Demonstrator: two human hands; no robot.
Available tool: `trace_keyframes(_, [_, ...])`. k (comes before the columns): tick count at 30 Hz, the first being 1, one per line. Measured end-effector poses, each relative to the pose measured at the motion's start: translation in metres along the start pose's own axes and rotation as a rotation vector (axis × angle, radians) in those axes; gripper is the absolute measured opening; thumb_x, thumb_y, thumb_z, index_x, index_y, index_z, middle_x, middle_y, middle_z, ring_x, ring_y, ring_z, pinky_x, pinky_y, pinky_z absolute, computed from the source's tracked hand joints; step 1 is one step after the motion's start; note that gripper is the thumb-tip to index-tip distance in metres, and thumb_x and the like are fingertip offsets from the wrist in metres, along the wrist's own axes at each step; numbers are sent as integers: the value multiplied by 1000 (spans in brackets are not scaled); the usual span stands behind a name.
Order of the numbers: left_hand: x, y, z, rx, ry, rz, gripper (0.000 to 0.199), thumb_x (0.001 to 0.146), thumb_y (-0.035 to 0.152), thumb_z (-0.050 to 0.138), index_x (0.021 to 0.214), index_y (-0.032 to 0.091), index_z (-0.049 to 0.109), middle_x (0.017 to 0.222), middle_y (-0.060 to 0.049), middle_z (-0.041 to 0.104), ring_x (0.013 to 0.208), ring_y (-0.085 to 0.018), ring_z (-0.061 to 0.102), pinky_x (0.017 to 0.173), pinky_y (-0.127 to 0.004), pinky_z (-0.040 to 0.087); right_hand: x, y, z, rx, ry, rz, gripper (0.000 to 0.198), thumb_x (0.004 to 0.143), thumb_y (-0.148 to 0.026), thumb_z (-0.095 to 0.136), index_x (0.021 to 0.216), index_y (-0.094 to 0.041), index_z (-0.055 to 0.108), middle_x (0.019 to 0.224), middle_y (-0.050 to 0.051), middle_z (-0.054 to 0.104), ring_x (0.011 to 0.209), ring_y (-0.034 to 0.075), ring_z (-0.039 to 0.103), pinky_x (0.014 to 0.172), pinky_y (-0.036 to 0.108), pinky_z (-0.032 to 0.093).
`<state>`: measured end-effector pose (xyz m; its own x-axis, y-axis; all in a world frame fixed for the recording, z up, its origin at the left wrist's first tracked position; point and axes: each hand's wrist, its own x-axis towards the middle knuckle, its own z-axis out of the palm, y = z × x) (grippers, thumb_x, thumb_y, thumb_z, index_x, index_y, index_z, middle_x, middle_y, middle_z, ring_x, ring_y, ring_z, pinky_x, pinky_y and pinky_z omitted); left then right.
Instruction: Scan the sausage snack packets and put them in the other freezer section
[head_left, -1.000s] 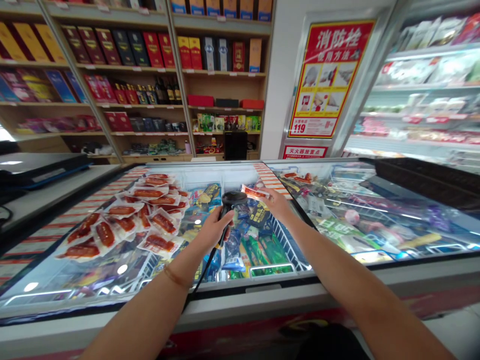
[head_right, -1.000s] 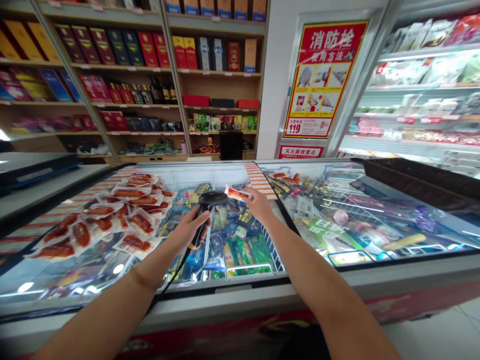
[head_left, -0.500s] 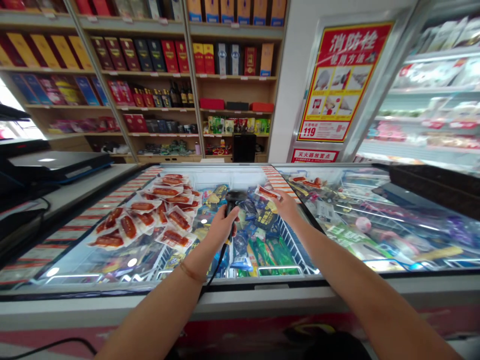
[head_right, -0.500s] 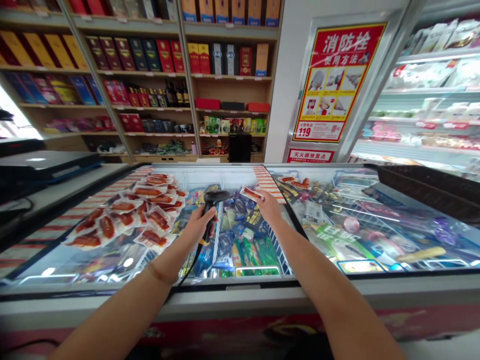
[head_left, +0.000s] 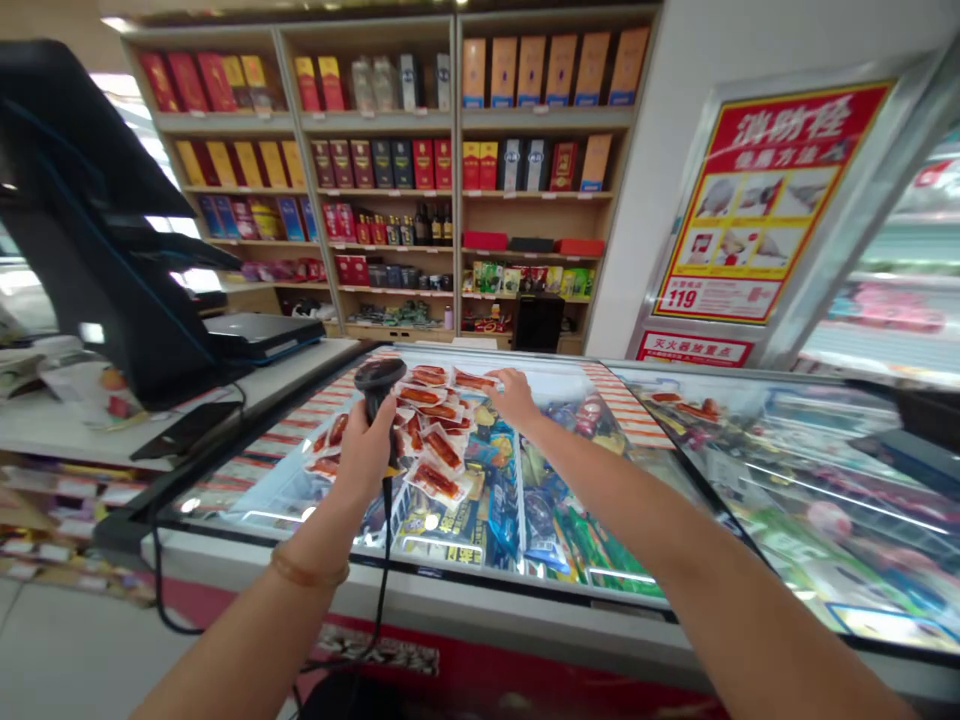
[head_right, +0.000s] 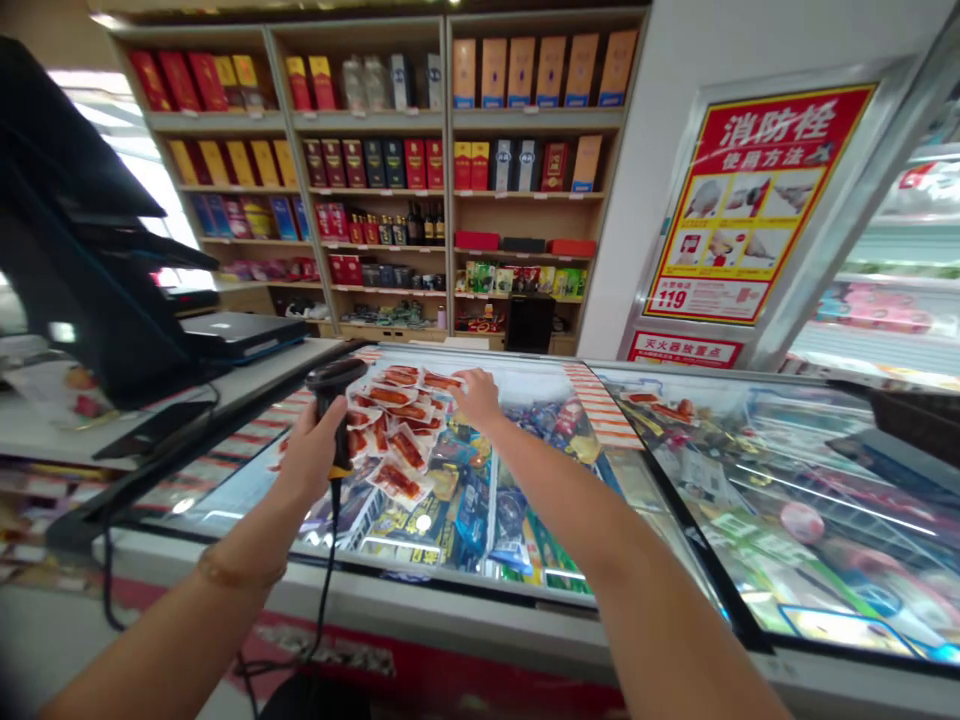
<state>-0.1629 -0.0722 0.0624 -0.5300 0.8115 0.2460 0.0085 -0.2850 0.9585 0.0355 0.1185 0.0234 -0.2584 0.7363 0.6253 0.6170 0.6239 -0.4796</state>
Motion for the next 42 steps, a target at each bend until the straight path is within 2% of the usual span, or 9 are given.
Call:
trace_keyframes(4, [6, 5, -45, -17, 61, -6, 44, 72, 56, 71, 87, 24, 45, 62, 8, 57, 36, -8, 48, 34, -21, 37, 27, -48, 58, 41, -19, 48, 22, 92, -32, 64, 110, -24, 72, 119, 8, 66, 120, 28, 51, 106, 45, 40])
trace_keyframes(7, [5, 11, -62, -28, 97, -14, 45, 71, 56, 73, 87, 24, 45, 62, 8, 57, 35, -9, 48, 33, -23, 38, 33, -71, 80, 25, -33, 106, 18, 92, -34, 64, 106, -27, 73, 118, 8, 65, 119, 29, 50, 104, 46, 41])
trace_keyframes(11, [2, 13, -64, -46, 91, -30, 44, 72, 55, 72, 86, 23, 45, 62, 8, 57, 35, -9, 48, 34, -22, 38, 29, -79, 80, -27, -77, 165, 21, 93, -34, 63, 110, -24, 72, 125, 11, 62, 123, 32, 46, 104, 47, 40])
trace_keyframes(15, [-3, 7, -42, -122, 21, -97, 43, 73, 55, 72, 85, 23, 46, 60, 8, 57, 37, -8, 48, 35, -21, 38, 18, -61, 59, -38, -42, 112, 21, 95, -30, 60, 112, -25, 72, 128, 9, 62, 128, 31, 44, 106, 48, 39])
trace_keyframes(21, [-26, -13, 38, -244, -149, -211, 50, 69, 59, 76, 88, 22, 47, 65, 7, 59, 39, -8, 50, 35, -21, 38, -13, 22, -9, -182, 28, 134, 24, 94, -28, 58, 113, -24, 72, 129, 10, 63, 127, 31, 44, 104, 47, 40])
trace_keyframes(26, [-50, -30, 123, -262, -304, -260, 56, 66, 63, 77, 90, 22, 48, 67, 7, 59, 38, -7, 49, 35, -21, 38, -55, 120, -95, -368, 97, 356, 25, 93, -25, 56, 112, -22, 72, 129, 10, 63, 127, 32, 47, 108, 48, 38])
trace_keyframes(30, [-59, -46, 170, -240, -381, -278, 56, 66, 65, 76, 89, 22, 48, 67, 7, 60, 38, -7, 49, 34, -22, 38, -92, 196, -165, -498, 152, 540, 27, 91, -26, 57, 112, -21, 73, 127, 13, 63, 126, 35, 50, 107, 54, 38])
trace_keyframes(36, [-61, -76, 186, -145, -523, -299, 53, 70, 64, 75, 87, 21, 50, 72, 5, 62, 42, -6, 50, 37, -21, 40, -126, 288, -237, -559, 169, 705, 47, 90, -32, 61, 135, -18, 60, 136, 22, 58, 129, 45, 49, 103, 66, 36])
trace_keyframes(42, [-58, -91, 181, -67, -620, -265, 55, 71, 66, 75, 89, 21, 50, 72, 6, 61, 41, -6, 49, 37, -21, 40, -121, 333, -252, -574, 58, 765, 74, 90, -41, 64, 154, -15, 38, 138, 26, 55, 129, 49, 50, 101, 69, 36])
